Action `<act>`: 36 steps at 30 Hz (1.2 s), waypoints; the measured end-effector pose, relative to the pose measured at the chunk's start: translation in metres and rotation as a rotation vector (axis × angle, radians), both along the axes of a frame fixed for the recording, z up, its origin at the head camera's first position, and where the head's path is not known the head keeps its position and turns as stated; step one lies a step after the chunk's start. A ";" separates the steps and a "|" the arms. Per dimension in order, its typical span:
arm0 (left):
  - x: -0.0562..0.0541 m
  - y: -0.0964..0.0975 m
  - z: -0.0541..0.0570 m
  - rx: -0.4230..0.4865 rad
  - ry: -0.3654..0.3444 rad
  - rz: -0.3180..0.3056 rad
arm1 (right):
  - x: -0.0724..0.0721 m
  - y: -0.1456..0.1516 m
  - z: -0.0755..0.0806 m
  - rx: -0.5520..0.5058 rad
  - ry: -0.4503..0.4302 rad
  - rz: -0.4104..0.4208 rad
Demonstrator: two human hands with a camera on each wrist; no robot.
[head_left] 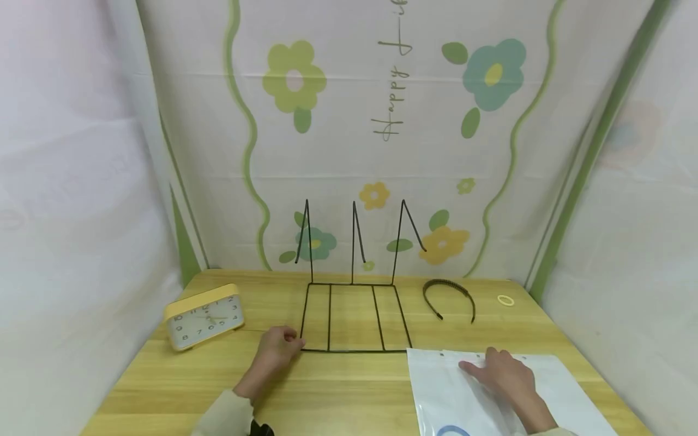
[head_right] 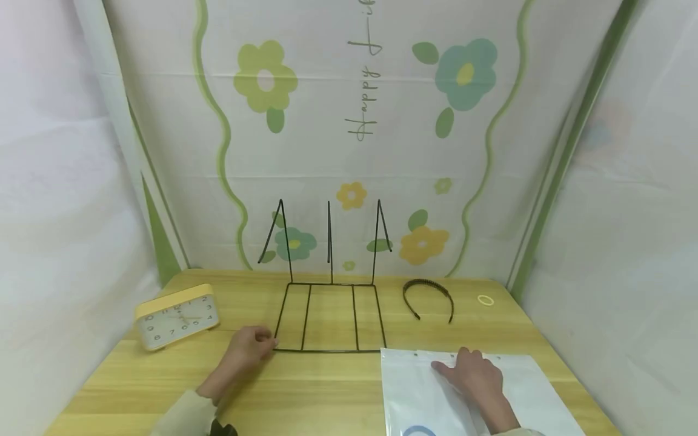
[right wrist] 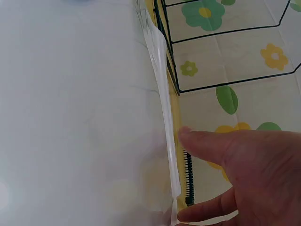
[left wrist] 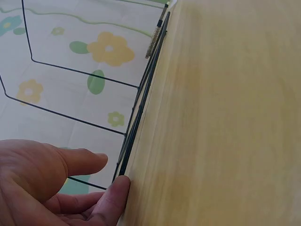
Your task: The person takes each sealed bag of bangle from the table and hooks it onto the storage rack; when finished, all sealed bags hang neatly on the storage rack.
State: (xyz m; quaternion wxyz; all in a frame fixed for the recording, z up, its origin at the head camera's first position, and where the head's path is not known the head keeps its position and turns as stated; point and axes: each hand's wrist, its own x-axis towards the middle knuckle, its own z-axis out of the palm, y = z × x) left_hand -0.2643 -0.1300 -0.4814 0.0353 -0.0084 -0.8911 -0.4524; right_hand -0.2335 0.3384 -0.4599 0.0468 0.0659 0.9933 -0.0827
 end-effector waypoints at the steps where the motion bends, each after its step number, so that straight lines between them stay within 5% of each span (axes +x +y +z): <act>1: 0.000 0.001 0.000 0.000 0.002 0.008 | 0.000 0.000 -0.001 -0.007 0.002 -0.007; 13: -0.003 0.005 -0.003 0.003 0.003 0.004 | -0.004 -0.009 -0.013 -0.063 0.026 -0.075; 22: -0.008 0.009 -0.006 0.115 -0.039 0.007 | -0.003 -0.007 -0.018 -0.074 0.088 -0.098; 36: -0.013 0.008 -0.013 0.119 -0.040 0.023 | -0.005 -0.010 -0.017 -0.139 0.149 -0.025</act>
